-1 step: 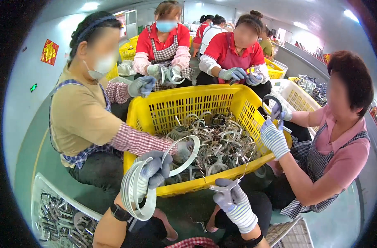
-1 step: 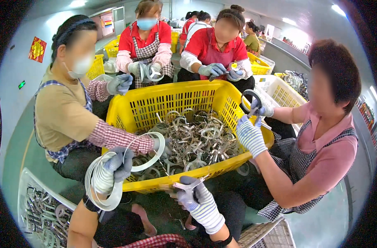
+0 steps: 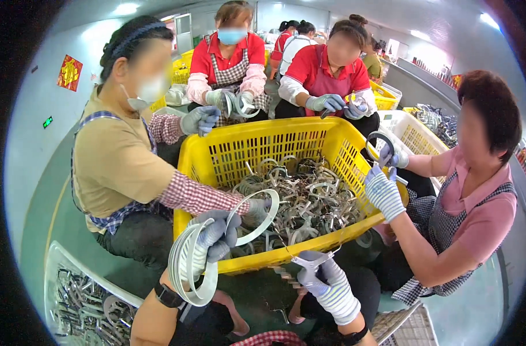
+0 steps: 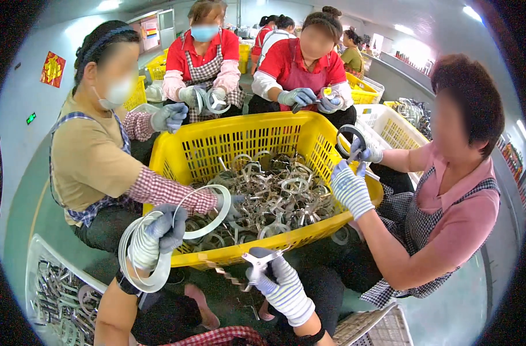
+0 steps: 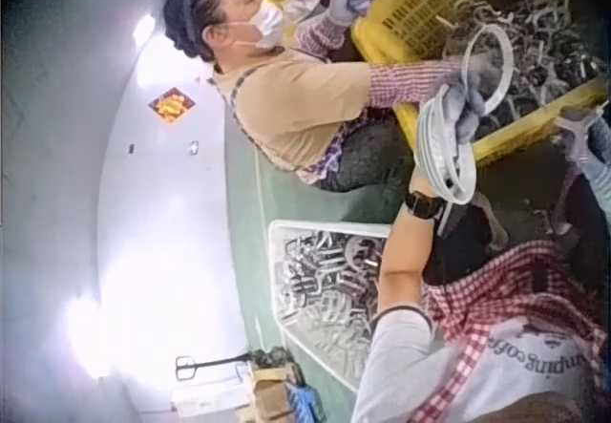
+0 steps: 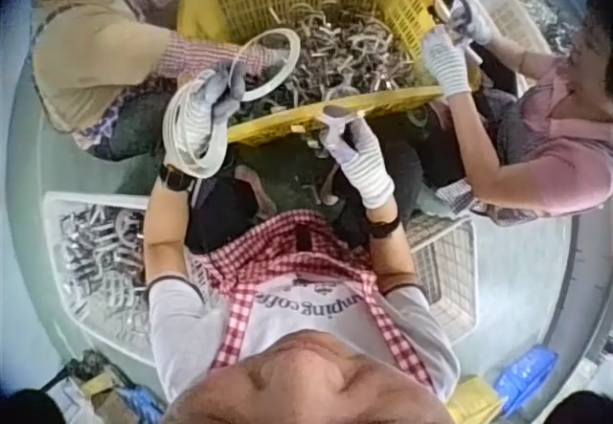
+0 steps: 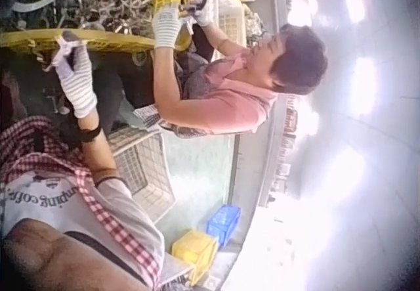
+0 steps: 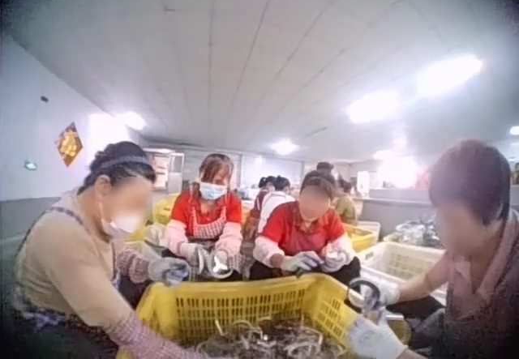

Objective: Sorting and assembling metal ring components into a yellow basket.

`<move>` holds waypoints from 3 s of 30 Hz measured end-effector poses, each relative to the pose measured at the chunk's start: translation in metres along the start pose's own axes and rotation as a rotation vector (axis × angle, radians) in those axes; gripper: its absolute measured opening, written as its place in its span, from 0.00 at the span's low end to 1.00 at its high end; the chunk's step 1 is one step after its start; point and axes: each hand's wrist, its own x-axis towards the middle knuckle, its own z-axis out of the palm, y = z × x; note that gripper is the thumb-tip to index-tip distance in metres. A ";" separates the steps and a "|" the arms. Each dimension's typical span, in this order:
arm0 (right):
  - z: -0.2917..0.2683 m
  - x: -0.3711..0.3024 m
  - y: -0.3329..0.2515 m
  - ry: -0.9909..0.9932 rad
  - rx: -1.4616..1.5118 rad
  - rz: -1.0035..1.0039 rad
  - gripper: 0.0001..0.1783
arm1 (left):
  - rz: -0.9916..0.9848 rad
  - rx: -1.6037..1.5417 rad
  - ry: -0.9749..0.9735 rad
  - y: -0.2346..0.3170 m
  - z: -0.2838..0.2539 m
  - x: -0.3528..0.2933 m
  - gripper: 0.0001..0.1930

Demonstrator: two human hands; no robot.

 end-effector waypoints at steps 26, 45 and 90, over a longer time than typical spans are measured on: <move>0.002 0.001 0.001 0.218 0.232 0.114 0.17 | -0.013 -0.058 -0.063 -0.037 0.041 -0.023 0.08; -0.006 0.000 0.001 -0.155 0.584 0.214 0.21 | -0.071 -0.238 -0.071 -0.033 0.031 -0.015 0.13; 0.007 0.023 -0.004 0.242 -0.318 -0.037 0.18 | 0.483 0.692 -0.426 -0.007 0.003 0.013 0.24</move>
